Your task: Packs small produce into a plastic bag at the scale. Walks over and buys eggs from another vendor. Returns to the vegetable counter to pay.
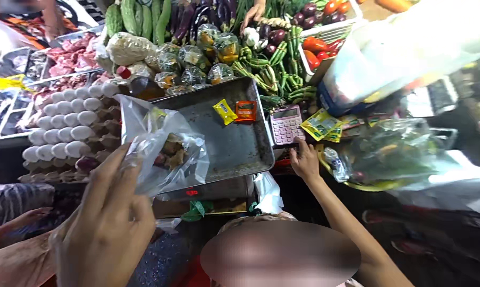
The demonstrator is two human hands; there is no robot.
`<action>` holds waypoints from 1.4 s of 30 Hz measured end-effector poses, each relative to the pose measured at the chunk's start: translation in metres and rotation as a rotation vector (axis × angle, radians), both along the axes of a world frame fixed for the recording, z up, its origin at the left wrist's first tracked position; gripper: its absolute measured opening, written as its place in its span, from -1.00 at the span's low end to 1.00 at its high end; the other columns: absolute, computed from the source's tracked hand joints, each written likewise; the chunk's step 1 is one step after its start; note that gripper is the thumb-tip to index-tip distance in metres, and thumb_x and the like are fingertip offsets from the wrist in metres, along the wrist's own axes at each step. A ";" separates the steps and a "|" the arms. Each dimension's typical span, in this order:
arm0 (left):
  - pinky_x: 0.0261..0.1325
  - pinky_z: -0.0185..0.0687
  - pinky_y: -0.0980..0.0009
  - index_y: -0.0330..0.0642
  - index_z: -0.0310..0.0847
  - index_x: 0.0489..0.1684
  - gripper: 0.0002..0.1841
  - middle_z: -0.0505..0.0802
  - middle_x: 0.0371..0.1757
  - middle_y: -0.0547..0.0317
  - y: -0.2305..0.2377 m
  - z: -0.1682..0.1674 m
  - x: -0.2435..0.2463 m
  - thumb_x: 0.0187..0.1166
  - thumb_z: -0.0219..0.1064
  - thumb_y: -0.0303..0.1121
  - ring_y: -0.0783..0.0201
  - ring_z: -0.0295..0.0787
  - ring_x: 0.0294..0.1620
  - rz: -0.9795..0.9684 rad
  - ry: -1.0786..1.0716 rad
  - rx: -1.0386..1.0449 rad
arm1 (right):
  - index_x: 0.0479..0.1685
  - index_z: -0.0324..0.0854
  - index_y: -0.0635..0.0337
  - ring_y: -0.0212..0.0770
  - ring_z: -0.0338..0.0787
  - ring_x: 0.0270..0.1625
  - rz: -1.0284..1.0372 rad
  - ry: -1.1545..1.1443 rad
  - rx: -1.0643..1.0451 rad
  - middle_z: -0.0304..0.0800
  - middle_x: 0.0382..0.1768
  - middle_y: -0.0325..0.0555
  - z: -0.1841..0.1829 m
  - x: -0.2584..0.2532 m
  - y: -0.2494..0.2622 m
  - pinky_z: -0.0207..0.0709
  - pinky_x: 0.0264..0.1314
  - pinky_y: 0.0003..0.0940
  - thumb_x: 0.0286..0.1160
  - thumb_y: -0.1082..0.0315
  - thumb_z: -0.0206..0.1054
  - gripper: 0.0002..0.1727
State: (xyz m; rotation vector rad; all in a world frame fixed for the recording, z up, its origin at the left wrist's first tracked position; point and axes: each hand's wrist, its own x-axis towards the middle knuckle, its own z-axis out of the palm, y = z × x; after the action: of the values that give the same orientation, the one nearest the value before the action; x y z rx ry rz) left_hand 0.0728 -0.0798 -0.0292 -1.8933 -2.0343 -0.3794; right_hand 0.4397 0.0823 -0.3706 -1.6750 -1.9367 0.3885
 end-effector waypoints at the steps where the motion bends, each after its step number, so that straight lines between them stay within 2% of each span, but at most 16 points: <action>1: -0.10 0.63 -0.07 -0.20 0.62 0.48 -0.53 0.68 0.50 -0.19 0.000 -0.002 -0.003 0.62 0.04 -0.41 -0.10 0.80 0.01 0.002 -0.020 -0.001 | 0.57 0.48 0.24 0.30 0.75 0.26 -0.002 0.003 -0.008 0.73 0.36 0.18 -0.002 -0.001 0.000 0.58 0.29 0.26 0.68 0.14 0.06 -0.44; 5: 0.08 0.66 -0.08 -0.36 0.65 0.37 -0.58 0.73 0.38 -0.31 0.004 -0.005 -0.011 0.62 0.09 -0.41 -0.17 0.78 0.13 -0.014 -0.033 -0.012 | 0.41 0.59 0.30 0.27 0.74 0.29 -0.003 -0.013 0.008 0.73 0.26 0.27 0.007 -0.003 0.013 0.61 0.29 0.20 0.66 0.09 0.10 -0.46; 8: 0.14 0.65 -0.13 -0.30 0.62 0.44 -0.55 0.71 0.43 -0.26 0.006 0.000 -0.010 0.63 0.08 -0.38 -0.17 0.77 0.21 0.004 -0.002 -0.025 | 0.27 0.66 0.29 0.16 0.81 0.11 -0.001 0.054 0.173 0.76 0.08 0.22 0.014 -0.008 0.020 0.72 0.07 0.07 0.55 0.12 0.23 -0.53; 10: -0.06 0.66 -0.12 -0.28 0.63 0.43 -0.55 0.72 0.41 -0.26 0.009 0.001 -0.008 0.64 0.06 -0.36 -0.14 0.81 0.04 0.010 0.005 -0.005 | 0.32 0.67 0.23 0.19 0.75 0.23 0.024 0.057 0.188 0.71 0.23 0.25 0.016 -0.014 0.023 0.68 0.20 0.10 0.54 0.07 0.27 -0.49; 13: -0.18 0.59 -0.12 -0.26 0.61 0.48 -0.52 0.73 0.40 -0.25 0.015 0.001 -0.003 0.65 0.04 -0.33 -0.12 0.79 -0.09 0.006 -0.022 0.009 | 0.48 0.67 -0.14 0.28 0.45 0.62 0.069 -0.105 0.063 0.40 0.67 0.20 0.005 -0.026 0.027 0.31 0.51 0.33 0.65 -0.16 0.07 -0.42; 14: -0.17 0.59 -0.15 -0.25 0.59 0.50 -0.52 0.72 0.42 -0.25 0.017 0.000 -0.001 0.65 0.03 -0.34 -0.13 0.79 -0.08 0.003 -0.027 0.009 | 0.47 0.67 -0.25 0.27 0.34 0.71 0.073 -0.159 0.038 0.31 0.75 0.15 0.001 -0.027 0.028 0.18 0.58 0.37 0.67 -0.19 -0.01 -0.43; 16: -0.20 0.59 -0.14 -0.23 0.57 0.53 -0.51 0.69 0.46 -0.24 0.018 -0.001 0.001 0.66 0.01 -0.36 -0.15 0.79 -0.07 0.000 -0.018 0.014 | 0.44 0.69 -0.32 0.25 0.28 0.74 0.046 -0.171 0.033 0.26 0.78 0.08 0.005 -0.026 0.027 0.13 0.57 0.38 0.67 -0.17 -0.07 -0.45; 18: -0.21 0.58 -0.12 -0.24 0.57 0.53 -0.51 0.68 0.47 -0.24 0.016 0.000 0.002 0.64 0.01 -0.37 -0.15 0.78 -0.08 0.000 -0.015 0.029 | 0.46 0.67 -0.25 0.21 0.42 0.63 -0.008 -0.120 0.050 0.39 0.71 0.01 0.014 -0.022 0.020 0.24 0.49 0.34 0.66 -0.14 -0.04 -0.45; 21: -0.12 0.58 -0.15 -0.22 0.54 0.55 -0.51 0.63 0.53 -0.23 0.016 0.002 0.000 0.66 0.02 -0.36 -0.15 0.77 -0.02 0.012 -0.032 0.043 | 0.53 0.58 -0.01 0.27 0.65 0.38 -0.019 -0.093 0.046 0.67 0.46 0.05 0.011 -0.010 0.011 0.46 0.29 0.31 0.65 -0.07 -0.02 -0.40; 23: -0.14 0.59 -0.15 -0.21 0.51 0.58 -0.50 0.59 0.58 -0.20 0.018 0.007 0.001 0.66 0.03 -0.36 -0.14 0.78 0.01 0.026 -0.017 0.053 | 0.59 0.51 0.09 0.32 0.72 0.29 0.004 -0.090 0.013 0.75 0.36 0.11 0.001 -0.001 0.006 0.53 0.26 0.34 0.68 -0.05 -0.02 -0.37; 27: -0.41 0.49 -0.04 -0.26 0.56 0.52 -0.46 0.52 0.63 -0.19 0.030 0.024 0.010 0.49 0.07 -0.48 -0.04 0.69 -0.26 -0.010 0.001 0.048 | 0.62 0.46 0.15 0.41 0.73 0.27 0.038 -0.092 -0.047 0.75 0.32 0.25 0.005 0.002 0.004 0.52 0.27 0.40 0.68 -0.11 -0.05 -0.31; 31: -0.45 0.46 0.00 -0.17 0.59 0.54 -0.44 0.61 0.58 -0.17 0.040 0.032 0.016 0.49 0.04 -0.51 -0.02 0.70 -0.36 -0.039 0.034 0.011 | 0.62 0.45 0.20 0.41 0.75 0.23 0.049 -0.077 -0.047 0.76 0.29 0.29 0.004 0.001 0.006 0.54 0.22 0.38 0.67 -0.09 -0.07 -0.30; 34: -0.43 0.42 -0.02 -0.13 0.62 0.51 -0.44 0.67 0.53 -0.17 0.044 0.033 0.014 0.50 -0.01 -0.52 -0.08 0.74 -0.32 -0.062 0.081 0.015 | 0.62 0.43 0.20 0.35 0.77 0.23 0.041 -0.066 -0.033 0.76 0.29 0.26 -0.001 0.002 0.004 0.56 0.23 0.31 0.66 -0.08 -0.07 -0.30; 37: -0.39 0.47 -0.12 -0.07 0.49 0.65 -0.39 0.57 0.62 -0.12 0.046 0.040 0.002 0.53 -0.01 -0.49 -0.12 0.73 -0.24 -0.042 0.064 -0.019 | 0.66 0.40 0.22 0.34 0.78 0.24 0.040 -0.050 -0.022 0.75 0.31 0.26 -0.007 0.003 0.001 0.59 0.23 0.28 0.68 -0.04 -0.04 -0.31; 40: -0.44 0.44 -0.10 0.00 0.31 0.78 -0.33 0.53 0.62 -0.15 0.050 0.044 -0.015 0.54 -0.01 -0.41 -0.08 0.65 -0.34 -0.042 0.042 -0.071 | 0.72 0.33 0.21 0.31 0.76 0.32 0.039 -0.029 -0.057 0.64 0.49 0.22 -0.009 0.001 -0.004 0.60 0.31 0.25 0.67 0.00 0.00 -0.30; 42: -0.43 0.45 -0.13 0.05 0.27 0.80 -0.34 0.55 0.60 -0.13 0.052 0.042 -0.023 0.57 -0.03 -0.34 -0.09 0.66 -0.33 -0.055 0.052 -0.092 | 0.75 0.31 0.20 0.29 0.77 0.30 0.024 -0.024 -0.057 0.65 0.49 0.21 -0.011 0.000 -0.007 0.61 0.30 0.24 0.68 0.01 0.03 -0.30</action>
State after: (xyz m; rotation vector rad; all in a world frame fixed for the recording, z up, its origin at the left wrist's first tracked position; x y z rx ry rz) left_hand 0.0497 -0.0274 0.0126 -1.9950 -2.0014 -0.2514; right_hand 0.4394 0.0755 -0.3813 -1.7013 -1.9818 0.4383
